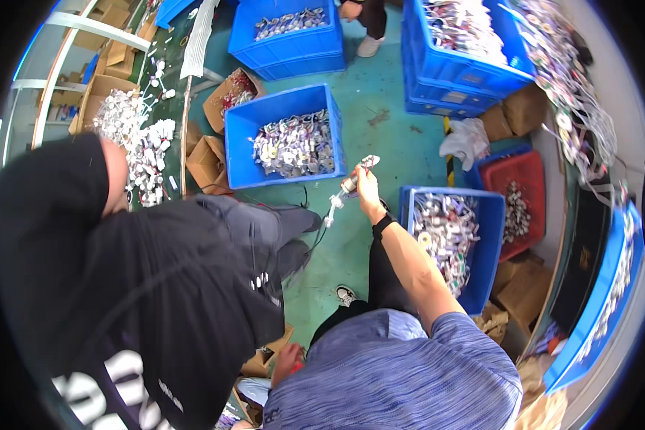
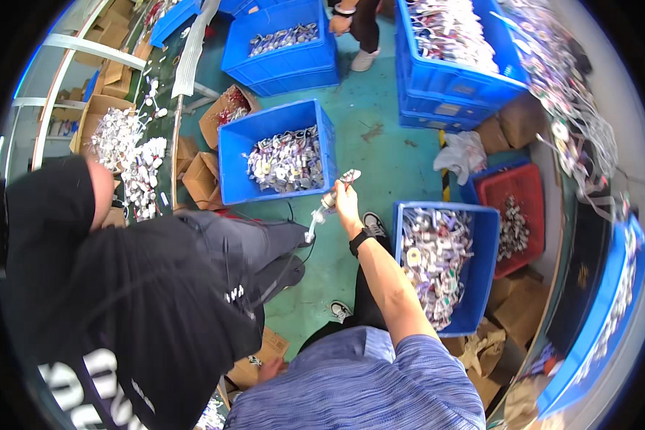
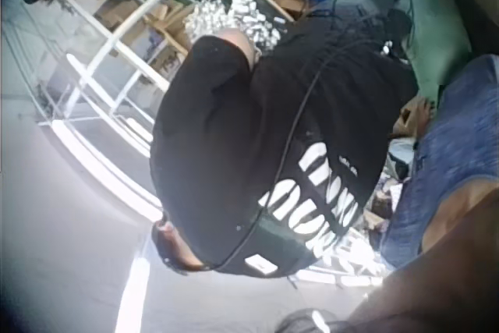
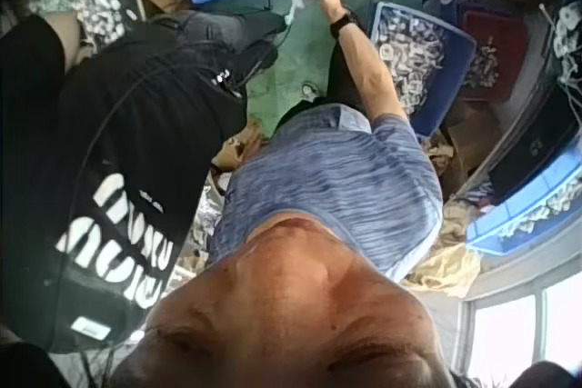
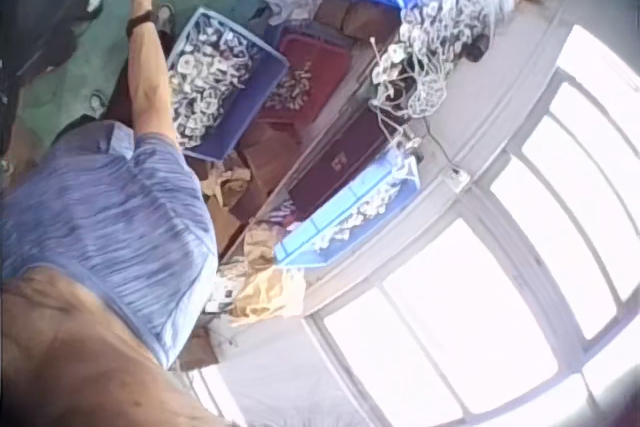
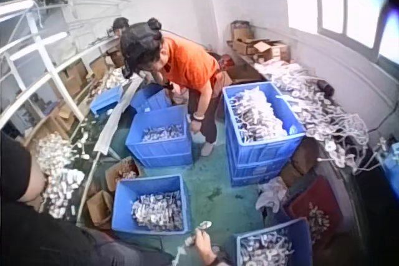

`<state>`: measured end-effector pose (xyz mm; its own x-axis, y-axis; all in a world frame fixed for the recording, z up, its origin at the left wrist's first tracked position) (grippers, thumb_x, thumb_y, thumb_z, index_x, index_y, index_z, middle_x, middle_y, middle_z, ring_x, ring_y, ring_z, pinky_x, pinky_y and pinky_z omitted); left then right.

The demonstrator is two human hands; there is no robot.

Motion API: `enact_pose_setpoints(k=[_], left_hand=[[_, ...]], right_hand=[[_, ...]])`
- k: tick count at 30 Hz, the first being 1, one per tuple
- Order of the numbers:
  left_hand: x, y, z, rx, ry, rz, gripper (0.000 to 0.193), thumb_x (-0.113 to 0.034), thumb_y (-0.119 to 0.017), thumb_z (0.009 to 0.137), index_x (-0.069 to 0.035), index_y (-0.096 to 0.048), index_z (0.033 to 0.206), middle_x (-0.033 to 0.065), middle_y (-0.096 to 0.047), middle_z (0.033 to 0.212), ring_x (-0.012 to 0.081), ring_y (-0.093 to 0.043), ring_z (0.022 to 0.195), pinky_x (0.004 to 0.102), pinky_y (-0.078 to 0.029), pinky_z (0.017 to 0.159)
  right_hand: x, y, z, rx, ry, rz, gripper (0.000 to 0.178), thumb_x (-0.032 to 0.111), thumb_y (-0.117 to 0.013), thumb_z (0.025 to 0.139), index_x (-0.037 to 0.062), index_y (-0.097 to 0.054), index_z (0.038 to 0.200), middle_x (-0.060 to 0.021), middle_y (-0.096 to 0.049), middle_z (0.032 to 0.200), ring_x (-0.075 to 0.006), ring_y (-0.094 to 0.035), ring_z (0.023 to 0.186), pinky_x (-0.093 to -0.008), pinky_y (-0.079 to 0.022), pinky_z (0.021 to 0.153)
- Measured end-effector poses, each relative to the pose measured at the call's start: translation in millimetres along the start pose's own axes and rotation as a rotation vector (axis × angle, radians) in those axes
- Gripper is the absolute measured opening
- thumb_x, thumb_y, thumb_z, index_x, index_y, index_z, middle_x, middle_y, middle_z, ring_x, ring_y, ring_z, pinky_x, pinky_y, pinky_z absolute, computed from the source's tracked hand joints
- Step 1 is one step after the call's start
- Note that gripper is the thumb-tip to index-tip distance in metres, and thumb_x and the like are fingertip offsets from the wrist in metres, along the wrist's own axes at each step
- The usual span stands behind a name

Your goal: Assembling small electronic components including PCBs and light modules at a factory workbench.

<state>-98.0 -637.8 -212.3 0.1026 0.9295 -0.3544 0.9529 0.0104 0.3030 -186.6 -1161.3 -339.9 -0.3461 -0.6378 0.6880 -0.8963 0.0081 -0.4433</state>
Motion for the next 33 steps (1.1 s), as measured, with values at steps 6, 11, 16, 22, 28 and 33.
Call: enact_pose_setpoints(k=[6,11,16,22,28,33], left_hand=[[-345.3,34.1,10.4,0.026,0.076,0.277,0.029,-0.023,-0.056,0.080,0.000,-0.055,0.096,0.0119,-0.060,0.090,0.0227,-0.059,0.081,0.0329,-0.048,0.070],[-194.9,7.5,70.6,0.069,0.117,0.285,0.029,-0.023,-0.056,0.079,0.000,-0.055,0.097,0.0126,-0.060,0.091,0.0236,-0.059,0.082,0.0332,-0.048,0.071],[-105.4,-15.1,84.2,0.068,0.190,0.265,0.030,-0.023,-0.056,0.079,0.001,-0.055,0.097,0.0134,-0.060,0.092,0.0245,-0.059,0.083,0.0335,-0.047,0.072],[-102.1,-27.7,111.1,0.084,0.240,0.246,0.030,-0.023,-0.056,0.078,0.001,-0.055,0.097,0.0143,-0.060,0.093,0.0256,-0.059,0.084,0.0338,-0.047,0.073],[-91.5,-29.2,135.1,0.052,0.254,0.268,0.031,-0.023,-0.056,0.078,0.001,-0.055,0.097,0.0152,-0.060,0.094,0.0267,-0.059,0.086,0.0342,-0.047,0.074],[-98.6,-41.9,98.9,0.053,0.219,0.292,0.032,-0.024,-0.056,0.077,0.001,-0.055,0.098,0.0159,-0.059,0.095,0.0276,-0.059,0.087,0.0344,-0.047,0.075]], right_hand=[[-54.2,-47.5,133.0,-0.065,0.185,-0.593,0.030,0.031,-0.046,0.088,0.0108,-0.048,0.110,-0.0148,-0.061,0.085,-0.0307,-0.060,0.078,-0.0381,-0.046,0.072],[-88.5,-48.7,225.9,0.001,0.043,-0.877,0.028,0.030,-0.044,0.089,0.0172,-0.046,0.113,-0.0163,-0.061,0.081,-0.0339,-0.060,0.076,-0.0419,-0.046,0.070],[-162.7,-72.2,270.2,0.105,-0.092,-0.765,0.020,0.027,-0.043,0.091,0.0138,-0.048,0.104,-0.0108,-0.056,0.066,-0.0247,-0.057,0.057,-0.0390,-0.047,0.056],[-219.2,-75.6,306.8,0.019,-0.021,-0.936,0.022,0.024,-0.044,0.090,0.0069,-0.052,0.101,-0.0168,-0.060,0.084,-0.0351,-0.057,0.077,-0.0392,-0.044,0.068],[-218.5,-68.8,360.0,0.004,-0.107,-1.096,0.059,0.031,-0.047,0.086,0.0126,-0.019,0.134,-0.0278,-0.059,0.089,-0.0439,-0.057,0.083,-0.0482,-0.044,0.076],[-187.8,-78.6,287.1,0.211,0.457,-1.202,0.069,0.014,-0.055,0.077,-0.0045,-0.017,0.132,-0.0344,-0.029,0.126,-0.0475,-0.033,0.115,-0.0465,-0.033,0.094]])
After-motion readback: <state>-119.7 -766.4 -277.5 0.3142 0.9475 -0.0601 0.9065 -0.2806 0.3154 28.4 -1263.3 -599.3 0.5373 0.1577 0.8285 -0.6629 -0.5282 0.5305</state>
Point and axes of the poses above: each hand's wrist, its own z-axis towards the middle knuckle, its own y-axis out of the back of the hand, x = y × z, the point moved 5 cm from there along z, towards the middle knuckle
